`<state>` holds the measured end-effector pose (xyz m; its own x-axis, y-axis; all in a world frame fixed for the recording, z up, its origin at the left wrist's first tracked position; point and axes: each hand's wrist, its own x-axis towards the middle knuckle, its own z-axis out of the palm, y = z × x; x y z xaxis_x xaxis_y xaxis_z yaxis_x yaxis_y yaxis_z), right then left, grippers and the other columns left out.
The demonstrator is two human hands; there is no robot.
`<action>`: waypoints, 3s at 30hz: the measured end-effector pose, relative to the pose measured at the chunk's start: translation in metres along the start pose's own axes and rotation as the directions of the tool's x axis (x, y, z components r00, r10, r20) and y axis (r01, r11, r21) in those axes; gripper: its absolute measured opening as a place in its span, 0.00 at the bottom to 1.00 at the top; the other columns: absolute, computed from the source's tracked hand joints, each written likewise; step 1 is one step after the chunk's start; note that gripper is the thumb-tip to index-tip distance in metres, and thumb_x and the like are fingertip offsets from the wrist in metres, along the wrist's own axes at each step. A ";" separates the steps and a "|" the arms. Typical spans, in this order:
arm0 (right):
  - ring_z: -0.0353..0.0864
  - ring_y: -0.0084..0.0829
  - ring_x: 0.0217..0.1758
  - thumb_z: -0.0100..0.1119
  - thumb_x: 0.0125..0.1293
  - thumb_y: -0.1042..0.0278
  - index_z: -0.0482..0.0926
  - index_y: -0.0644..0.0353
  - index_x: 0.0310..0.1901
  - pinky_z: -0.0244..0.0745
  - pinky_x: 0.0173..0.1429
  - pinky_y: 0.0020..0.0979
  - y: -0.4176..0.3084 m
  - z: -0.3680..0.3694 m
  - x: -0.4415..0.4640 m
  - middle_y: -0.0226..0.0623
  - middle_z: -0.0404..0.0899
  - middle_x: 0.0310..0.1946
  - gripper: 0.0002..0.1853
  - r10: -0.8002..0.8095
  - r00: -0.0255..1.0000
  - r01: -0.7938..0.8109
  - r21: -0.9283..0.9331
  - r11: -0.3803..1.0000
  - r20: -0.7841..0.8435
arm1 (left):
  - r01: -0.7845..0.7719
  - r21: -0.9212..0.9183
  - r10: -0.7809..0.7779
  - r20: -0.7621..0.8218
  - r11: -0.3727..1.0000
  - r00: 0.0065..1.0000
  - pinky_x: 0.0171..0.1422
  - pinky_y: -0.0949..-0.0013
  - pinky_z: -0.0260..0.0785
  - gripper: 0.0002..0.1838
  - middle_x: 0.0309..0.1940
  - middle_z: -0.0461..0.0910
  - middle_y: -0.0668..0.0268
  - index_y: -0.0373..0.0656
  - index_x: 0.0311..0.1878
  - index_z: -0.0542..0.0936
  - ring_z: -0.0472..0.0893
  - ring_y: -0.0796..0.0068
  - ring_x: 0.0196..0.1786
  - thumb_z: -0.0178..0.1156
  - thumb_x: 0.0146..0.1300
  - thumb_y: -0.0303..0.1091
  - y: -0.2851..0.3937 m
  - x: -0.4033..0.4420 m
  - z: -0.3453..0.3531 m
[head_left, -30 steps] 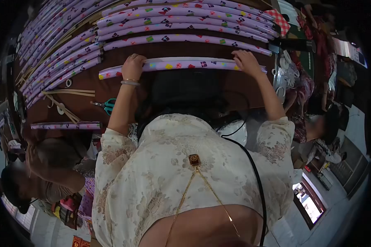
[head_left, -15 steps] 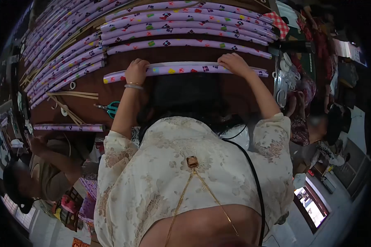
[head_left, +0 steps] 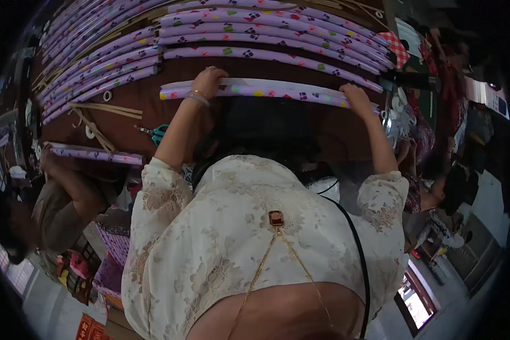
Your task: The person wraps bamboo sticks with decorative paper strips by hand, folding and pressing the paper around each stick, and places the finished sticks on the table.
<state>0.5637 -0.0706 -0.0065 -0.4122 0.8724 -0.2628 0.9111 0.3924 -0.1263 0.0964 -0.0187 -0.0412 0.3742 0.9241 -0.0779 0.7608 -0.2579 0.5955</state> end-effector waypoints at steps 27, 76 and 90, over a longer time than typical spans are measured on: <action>0.76 0.39 0.37 0.52 0.59 0.69 0.76 0.59 0.37 0.71 0.40 0.34 -0.253 -0.064 0.161 0.38 0.77 0.34 0.06 -0.388 0.913 0.400 0.467 0.788 -0.128 | 0.343 -0.419 -0.406 -0.071 0.841 0.911 0.48 0.69 0.70 0.15 0.41 0.79 0.60 0.40 0.48 0.75 0.78 0.68 0.46 0.58 0.58 0.34 -0.112 -0.070 -0.083; 0.79 0.39 0.28 0.61 0.46 0.67 0.78 0.63 0.27 0.74 0.36 0.33 -0.386 0.012 0.280 0.42 0.78 0.26 0.09 -0.232 0.950 0.308 0.524 0.794 -0.207 | 0.375 -0.552 -0.420 0.048 0.745 0.906 0.44 0.70 0.72 0.13 0.32 0.81 0.59 0.35 0.39 0.75 0.81 0.68 0.38 0.61 0.47 0.27 -0.131 -0.058 -0.076; 0.76 0.47 0.35 0.57 0.48 0.68 0.76 0.65 0.27 0.72 0.42 0.41 -0.383 0.012 0.285 0.48 0.76 0.28 0.08 -0.277 0.957 0.282 0.501 0.818 -0.086 | 0.392 -0.498 -0.415 0.069 0.773 0.907 0.43 0.71 0.72 0.14 0.32 0.81 0.57 0.32 0.39 0.74 0.81 0.69 0.38 0.61 0.49 0.28 -0.130 -0.056 -0.079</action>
<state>0.0972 0.0240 -0.0445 -0.6464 0.7510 -0.1346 0.6258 0.4209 -0.6567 -0.0653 -0.0148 -0.0509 0.0599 0.9259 -0.3730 0.4711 0.3033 0.8283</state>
